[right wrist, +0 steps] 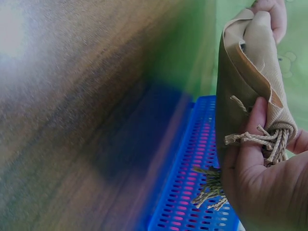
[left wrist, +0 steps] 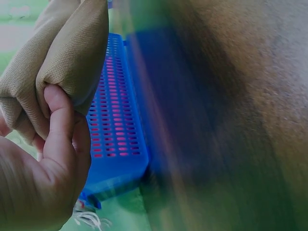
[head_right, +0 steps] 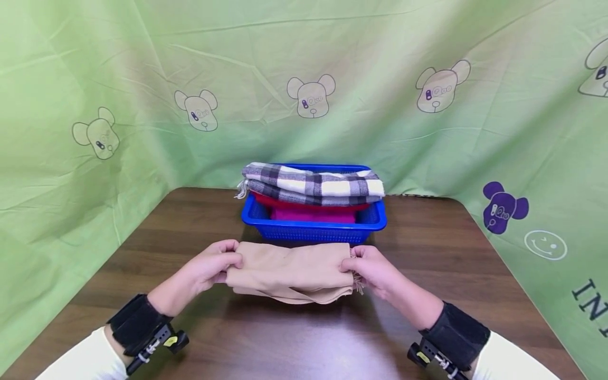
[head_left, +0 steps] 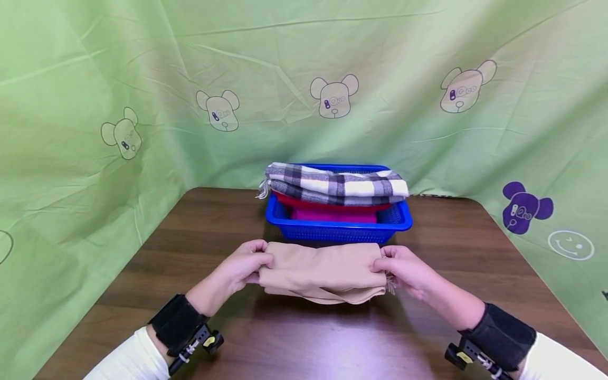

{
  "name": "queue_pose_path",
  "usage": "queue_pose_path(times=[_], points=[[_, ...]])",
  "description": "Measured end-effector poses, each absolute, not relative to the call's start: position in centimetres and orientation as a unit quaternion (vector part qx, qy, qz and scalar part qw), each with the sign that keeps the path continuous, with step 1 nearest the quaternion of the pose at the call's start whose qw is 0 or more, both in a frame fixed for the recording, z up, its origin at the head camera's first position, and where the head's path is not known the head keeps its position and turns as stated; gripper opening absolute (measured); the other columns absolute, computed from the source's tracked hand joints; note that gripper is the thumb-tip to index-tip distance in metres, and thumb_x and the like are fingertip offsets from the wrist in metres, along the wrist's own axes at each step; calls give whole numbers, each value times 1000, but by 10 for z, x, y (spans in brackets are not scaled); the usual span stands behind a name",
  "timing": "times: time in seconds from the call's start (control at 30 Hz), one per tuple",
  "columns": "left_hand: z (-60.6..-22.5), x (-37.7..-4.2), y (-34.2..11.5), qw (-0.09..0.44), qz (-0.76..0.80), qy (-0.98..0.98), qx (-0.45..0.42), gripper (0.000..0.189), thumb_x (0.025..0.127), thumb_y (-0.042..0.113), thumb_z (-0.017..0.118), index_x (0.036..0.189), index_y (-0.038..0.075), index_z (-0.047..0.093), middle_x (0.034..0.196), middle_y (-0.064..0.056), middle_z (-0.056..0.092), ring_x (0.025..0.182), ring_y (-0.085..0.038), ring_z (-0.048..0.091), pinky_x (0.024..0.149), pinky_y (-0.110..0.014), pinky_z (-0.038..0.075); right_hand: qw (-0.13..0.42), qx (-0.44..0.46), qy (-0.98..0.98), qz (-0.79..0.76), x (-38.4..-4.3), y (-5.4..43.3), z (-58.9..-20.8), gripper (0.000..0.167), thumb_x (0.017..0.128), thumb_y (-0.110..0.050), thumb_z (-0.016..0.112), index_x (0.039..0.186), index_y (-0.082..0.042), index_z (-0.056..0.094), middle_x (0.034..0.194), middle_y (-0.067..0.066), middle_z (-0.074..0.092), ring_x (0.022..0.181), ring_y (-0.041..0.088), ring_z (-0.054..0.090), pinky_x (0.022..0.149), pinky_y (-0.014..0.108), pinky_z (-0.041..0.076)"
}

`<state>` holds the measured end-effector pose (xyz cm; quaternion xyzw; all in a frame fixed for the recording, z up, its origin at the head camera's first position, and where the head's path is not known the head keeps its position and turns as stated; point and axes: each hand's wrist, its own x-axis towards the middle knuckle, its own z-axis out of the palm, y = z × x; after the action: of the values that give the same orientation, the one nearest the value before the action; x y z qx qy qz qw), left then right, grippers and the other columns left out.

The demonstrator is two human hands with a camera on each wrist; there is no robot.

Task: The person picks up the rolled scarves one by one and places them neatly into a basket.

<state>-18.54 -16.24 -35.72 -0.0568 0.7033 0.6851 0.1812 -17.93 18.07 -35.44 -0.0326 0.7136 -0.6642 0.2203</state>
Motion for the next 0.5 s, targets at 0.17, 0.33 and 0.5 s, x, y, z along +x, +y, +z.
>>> queue_pose_path(times=[0.17, 0.33, 0.5], points=[[-353, -185, -160, 176, 682, 707, -57, 19, 71, -3, 60, 78, 9, 46, 75, -5, 49, 59, -15, 53, 49, -25, 47, 217, -29, 712, -667, -179, 182, -349, 12, 83, -3, 61, 92, -1, 54, 75, 4, 65, 64, 13, 63, 57, 25, 53], [-348, -186, -159, 176, 680, 710, -51, 19, 72, -2, 61, 78, 9, 47, 76, -6, 48, 60, -16, 53, 49, -25, 46, 210, -30, 713, -668, -178, 184, -344, 13, 82, -2, 61, 92, 0, 54, 75, 4, 64, 65, 13, 62, 57, 24, 52], [-338, -188, -157, 171, 682, 710, -40, 18, 73, -2, 60, 79, 9, 47, 73, -4, 47, 59, -15, 52, 49, -25, 45, 198, -39, 722, -662, -179, 187, -335, 12, 82, -1, 61, 92, 0, 54, 73, 3, 64, 63, 12, 61, 56, 23, 51]])
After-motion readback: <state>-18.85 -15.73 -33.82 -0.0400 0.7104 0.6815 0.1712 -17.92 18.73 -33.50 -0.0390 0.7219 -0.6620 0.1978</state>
